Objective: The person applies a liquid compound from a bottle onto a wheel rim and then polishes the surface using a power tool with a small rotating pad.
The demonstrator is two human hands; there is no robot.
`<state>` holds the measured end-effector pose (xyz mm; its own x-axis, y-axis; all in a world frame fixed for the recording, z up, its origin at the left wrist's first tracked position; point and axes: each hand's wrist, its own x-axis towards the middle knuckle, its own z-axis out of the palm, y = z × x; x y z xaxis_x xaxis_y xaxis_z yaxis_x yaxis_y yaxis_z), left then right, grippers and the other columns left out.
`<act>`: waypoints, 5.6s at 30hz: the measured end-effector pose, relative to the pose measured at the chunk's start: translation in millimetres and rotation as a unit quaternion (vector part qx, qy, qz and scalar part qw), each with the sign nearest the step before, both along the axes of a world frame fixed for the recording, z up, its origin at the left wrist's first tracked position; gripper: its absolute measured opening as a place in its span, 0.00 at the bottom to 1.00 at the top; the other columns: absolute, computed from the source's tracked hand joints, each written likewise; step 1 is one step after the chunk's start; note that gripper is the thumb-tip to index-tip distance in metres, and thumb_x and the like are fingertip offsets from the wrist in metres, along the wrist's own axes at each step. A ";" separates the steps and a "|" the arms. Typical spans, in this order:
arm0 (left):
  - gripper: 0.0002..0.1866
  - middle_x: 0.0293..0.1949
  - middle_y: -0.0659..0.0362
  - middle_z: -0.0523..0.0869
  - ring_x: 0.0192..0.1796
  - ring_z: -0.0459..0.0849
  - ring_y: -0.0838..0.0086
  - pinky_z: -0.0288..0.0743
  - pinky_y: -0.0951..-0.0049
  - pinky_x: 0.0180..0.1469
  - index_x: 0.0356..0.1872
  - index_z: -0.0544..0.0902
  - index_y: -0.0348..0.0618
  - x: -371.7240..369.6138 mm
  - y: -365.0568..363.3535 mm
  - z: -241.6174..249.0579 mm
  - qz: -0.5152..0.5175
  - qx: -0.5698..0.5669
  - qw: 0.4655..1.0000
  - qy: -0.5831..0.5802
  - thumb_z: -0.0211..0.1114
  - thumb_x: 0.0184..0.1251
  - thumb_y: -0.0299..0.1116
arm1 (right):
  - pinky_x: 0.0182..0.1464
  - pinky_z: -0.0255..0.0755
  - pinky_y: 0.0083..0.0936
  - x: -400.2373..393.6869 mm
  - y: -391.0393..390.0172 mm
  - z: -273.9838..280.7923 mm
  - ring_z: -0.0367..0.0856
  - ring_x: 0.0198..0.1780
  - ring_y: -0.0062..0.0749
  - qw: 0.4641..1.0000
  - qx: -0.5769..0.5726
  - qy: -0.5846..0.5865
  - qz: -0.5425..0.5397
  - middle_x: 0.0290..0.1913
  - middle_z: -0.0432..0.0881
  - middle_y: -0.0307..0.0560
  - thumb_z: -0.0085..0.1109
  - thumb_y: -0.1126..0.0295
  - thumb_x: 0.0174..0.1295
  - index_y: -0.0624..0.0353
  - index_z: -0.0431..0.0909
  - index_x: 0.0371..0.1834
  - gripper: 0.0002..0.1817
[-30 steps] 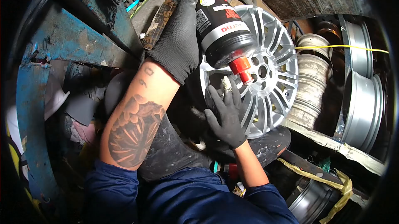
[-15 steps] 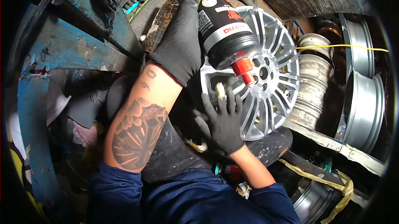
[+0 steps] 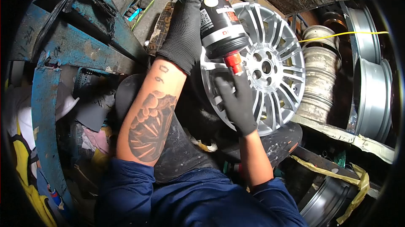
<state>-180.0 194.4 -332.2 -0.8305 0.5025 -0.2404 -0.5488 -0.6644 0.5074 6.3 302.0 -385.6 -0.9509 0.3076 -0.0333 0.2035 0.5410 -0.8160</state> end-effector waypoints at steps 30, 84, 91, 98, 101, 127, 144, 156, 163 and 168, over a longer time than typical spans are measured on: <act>0.20 0.33 0.61 0.86 0.33 0.88 0.70 0.87 0.66 0.36 0.47 0.79 0.53 -4.0 -0.9 -1.3 0.075 0.032 0.997 0.005 0.65 0.72 0.57 | 0.78 0.51 0.48 29.3 -11.5 10.4 0.61 0.76 0.63 0.996 0.076 -0.025 0.051 0.69 0.69 0.66 0.54 0.65 0.66 0.54 0.68 0.76 0.32; 0.27 0.39 0.54 0.86 0.42 0.88 0.64 0.87 0.59 0.49 0.50 0.78 0.45 14.3 -14.3 -10.1 -0.054 0.130 0.990 -0.016 0.51 0.79 0.62 | 0.75 0.47 0.61 78.2 -20.4 -12.1 0.59 0.74 0.65 0.899 0.408 -0.095 0.125 0.70 0.66 0.67 0.60 0.50 0.65 0.38 0.70 0.76 0.34; 0.28 0.36 0.55 0.86 0.40 0.88 0.65 0.87 0.60 0.49 0.46 0.79 0.45 7.3 -9.7 -11.6 -0.066 0.129 0.989 -0.026 0.51 0.79 0.62 | 0.76 0.45 0.59 31.2 -21.5 -17.7 0.55 0.76 0.67 0.912 0.393 -0.068 0.098 0.70 0.66 0.69 0.57 0.50 0.68 0.41 0.71 0.75 0.31; 0.27 0.37 0.55 0.86 0.40 0.87 0.65 0.85 0.62 0.49 0.46 0.80 0.44 9.6 -10.2 -1.2 -0.046 0.104 0.993 -0.015 0.50 0.80 0.60 | 0.75 0.45 0.58 11.8 -18.3 -20.1 0.55 0.76 0.67 0.903 0.408 -0.081 0.106 0.68 0.67 0.69 0.56 0.49 0.69 0.39 0.72 0.75 0.30; 0.27 0.38 0.55 0.87 0.41 0.87 0.64 0.85 0.61 0.51 0.46 0.80 0.44 2.8 -13.6 -10.0 -0.050 0.165 0.984 -0.044 0.51 0.80 0.60 | 0.75 0.46 0.60 32.4 -17.6 -14.7 0.59 0.75 0.66 0.891 0.428 -0.079 0.129 0.65 0.70 0.67 0.56 0.48 0.69 0.37 0.71 0.75 0.31; 0.20 0.35 0.63 0.84 0.34 0.85 0.77 0.84 0.74 0.38 0.51 0.79 0.47 15.9 13.4 13.3 0.030 -0.025 0.990 0.132 0.64 0.74 0.53 | 0.80 0.52 0.52 37.7 -26.3 27.7 0.54 0.81 0.56 0.634 -0.766 0.097 -0.037 0.83 0.53 0.55 0.43 0.47 0.77 0.54 0.48 0.85 0.39; 0.16 0.32 0.60 0.86 0.31 0.87 0.68 0.86 0.66 0.36 0.43 0.80 0.49 -6.6 6.1 -6.2 -0.020 -0.016 0.999 -0.037 0.61 0.76 0.51 | 0.78 0.56 0.52 54.8 -9.5 7.5 0.63 0.77 0.56 0.802 -0.585 0.102 -0.055 0.79 0.61 0.58 0.51 0.58 0.74 0.65 0.61 0.78 0.34; 0.22 0.61 0.51 0.83 0.65 0.79 0.53 0.75 0.36 0.64 0.62 0.80 0.50 -68.0 -25.9 -71.0 -0.079 -0.102 0.983 -0.134 0.55 0.76 0.50 | 0.78 0.58 0.50 87.0 1.5 19.0 0.69 0.75 0.55 0.851 -0.493 0.177 -0.037 0.76 0.68 0.56 0.50 0.62 0.74 0.65 0.66 0.74 0.28; 0.20 0.60 0.53 0.82 0.60 0.80 0.55 0.79 0.38 0.57 0.60 0.80 0.51 -77.4 -44.4 -113.2 -0.150 -0.171 0.947 -0.227 0.52 0.79 0.50 | 0.72 0.68 0.38 104.8 1.7 13.9 0.74 0.69 0.39 0.984 -0.163 0.030 -0.069 0.69 0.75 0.56 0.54 0.76 0.70 0.66 0.73 0.69 0.23; 0.21 0.59 0.54 0.82 0.59 0.81 0.57 0.79 0.43 0.56 0.59 0.78 0.49 -78.6 -69.7 -135.0 -0.199 -0.323 0.922 -0.083 0.59 0.70 0.45 | 0.76 0.56 0.49 103.7 2.9 16.0 0.62 0.75 0.62 1.000 -0.010 0.009 0.020 0.71 0.67 0.67 0.62 0.69 0.64 0.54 0.76 0.69 0.27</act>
<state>-258.6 124.7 -467.1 -0.5370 0.4669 -0.7026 -0.7890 0.0168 0.6142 110.1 304.9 -369.6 -0.9627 0.2695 -0.0227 0.1682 0.5310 -0.8305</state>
